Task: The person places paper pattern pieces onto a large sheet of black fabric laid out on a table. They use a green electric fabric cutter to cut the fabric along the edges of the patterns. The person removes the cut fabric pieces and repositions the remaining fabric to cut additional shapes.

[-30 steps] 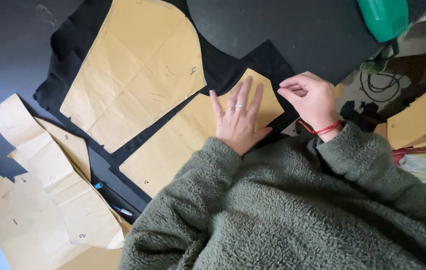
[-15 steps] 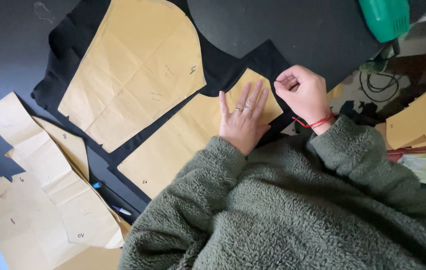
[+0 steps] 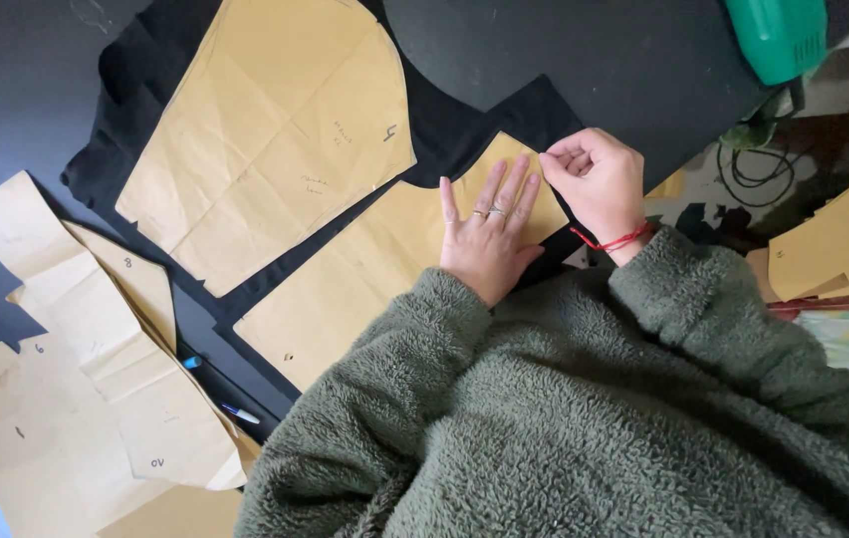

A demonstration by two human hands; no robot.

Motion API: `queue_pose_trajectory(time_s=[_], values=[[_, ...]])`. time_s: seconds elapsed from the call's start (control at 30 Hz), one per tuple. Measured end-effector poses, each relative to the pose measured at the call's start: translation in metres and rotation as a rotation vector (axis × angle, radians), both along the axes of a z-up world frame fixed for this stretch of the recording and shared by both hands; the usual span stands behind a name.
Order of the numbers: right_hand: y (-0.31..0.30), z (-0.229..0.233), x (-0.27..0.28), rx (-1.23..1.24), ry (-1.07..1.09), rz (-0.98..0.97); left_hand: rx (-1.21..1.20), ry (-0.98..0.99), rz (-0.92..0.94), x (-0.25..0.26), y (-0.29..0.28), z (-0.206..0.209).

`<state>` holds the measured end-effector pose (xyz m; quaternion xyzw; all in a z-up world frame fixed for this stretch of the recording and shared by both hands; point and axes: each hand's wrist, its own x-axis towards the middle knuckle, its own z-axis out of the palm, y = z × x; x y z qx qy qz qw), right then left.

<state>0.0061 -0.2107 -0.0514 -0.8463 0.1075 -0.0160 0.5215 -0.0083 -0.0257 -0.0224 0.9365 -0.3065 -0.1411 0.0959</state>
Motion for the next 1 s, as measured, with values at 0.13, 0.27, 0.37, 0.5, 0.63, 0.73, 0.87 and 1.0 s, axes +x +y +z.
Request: queue_pose_trajectory(time_s=[0.13,0.27,0.37,0.5,0.63,0.73,0.87,1.0], values=[[0.001,0.002,-0.005,-0.040,-0.003,0.003,-0.012,0.009,0.008,-0.001,0.000,0.000],[-0.001,0.005,-0.019,-0.026,0.069,0.013,-0.011,0.017,0.014,0.000,0.000,0.000],[-0.006,0.015,-0.034,-0.031,0.090,0.047,-0.007,0.019,0.016,-0.001,-0.001,-0.001],[-0.017,0.028,-0.050,-0.073,0.083,0.144,0.001,0.013,0.016,-0.001,-0.001,-0.002],[-0.037,0.025,-0.043,-0.123,0.080,0.214,-0.021,-0.011,0.004,-0.008,0.001,-0.010],[-0.056,0.009,-0.017,-0.043,0.177,0.063,-0.100,-0.117,-0.015,-0.016,0.001,-0.017],[-0.072,-0.005,0.001,-0.012,0.078,-0.035,-0.291,-0.158,0.019,-0.017,0.011,0.012],[-0.063,0.011,-0.003,-0.161,-0.001,-0.040,-0.417,0.019,0.204,-0.016,0.029,0.040]])
